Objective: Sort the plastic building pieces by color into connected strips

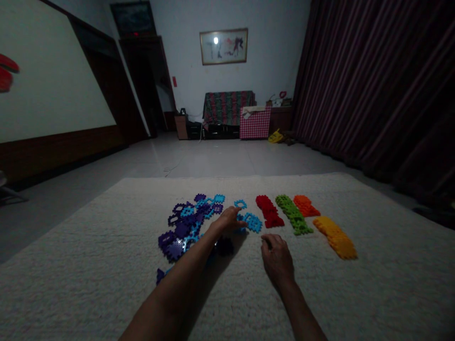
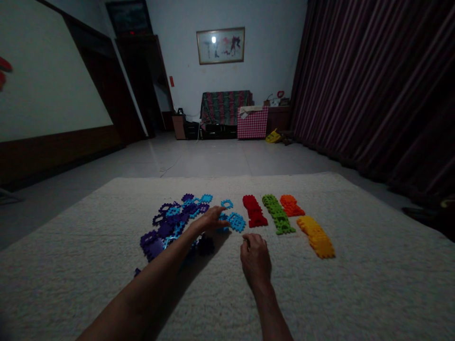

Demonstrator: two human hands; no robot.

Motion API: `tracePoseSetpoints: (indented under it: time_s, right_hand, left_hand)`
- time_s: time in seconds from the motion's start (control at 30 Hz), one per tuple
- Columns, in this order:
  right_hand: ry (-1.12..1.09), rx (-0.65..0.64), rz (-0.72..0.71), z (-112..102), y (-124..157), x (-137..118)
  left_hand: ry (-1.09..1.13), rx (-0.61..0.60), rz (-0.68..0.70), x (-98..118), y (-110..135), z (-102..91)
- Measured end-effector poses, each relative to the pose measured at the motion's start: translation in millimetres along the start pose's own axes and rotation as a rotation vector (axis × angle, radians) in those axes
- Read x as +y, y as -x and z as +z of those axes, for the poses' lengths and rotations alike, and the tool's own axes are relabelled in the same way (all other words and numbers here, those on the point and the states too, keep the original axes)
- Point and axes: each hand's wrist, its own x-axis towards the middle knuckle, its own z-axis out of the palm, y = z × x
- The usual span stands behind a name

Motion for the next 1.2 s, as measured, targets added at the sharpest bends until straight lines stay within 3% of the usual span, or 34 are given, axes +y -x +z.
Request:
tracePoseSetpoints:
  time_s: [0.13,0.27,0.4,0.57,0.77,0.87,1.07,1.2]
  right_hand:
    - [0.005,-0.006,-0.004,0.4,0.0,1.0]
    - [-0.001,-0.011,-0.018,1.3,0.6,3.3]
    - [-0.010,-0.013,-0.013,2.3,0.6,5.4]
    - [-0.023,-0.014,0.003,2.4,0.4,5.6]
    - [-0.035,-0.019,0.017,1.9,0.6,4.6]
    - [-0.018,-0.018,0.016,2.4,0.7,5.8]
    - [-0.008,-0.024,0.004,1.5,0.6,4.0]
    - [-0.001,-0.026,0.013,1.0,0.3,2.4]
  left_hand:
    - [-0.031,0.151,-0.064,0.8,-28.1,5.9]
    - [-0.062,0.130,-0.046,2.6,-45.1,12.6]
    - [-0.072,0.113,-0.023,-1.5,-47.2,9.2]
    - [-0.146,0.268,-0.241,-27.9,-51.0,-12.5]
    - [-0.182,0.227,-0.389,-52.9,-57.3,-17.8]
    - [-0.213,0.230,-0.333,-45.3,-56.2,-8.1]
    - [-0.247,0.182,-0.069,-17.3,-45.9,6.0]
    - [-0.230,0.136,-0.035,-9.3,-38.3,10.0]
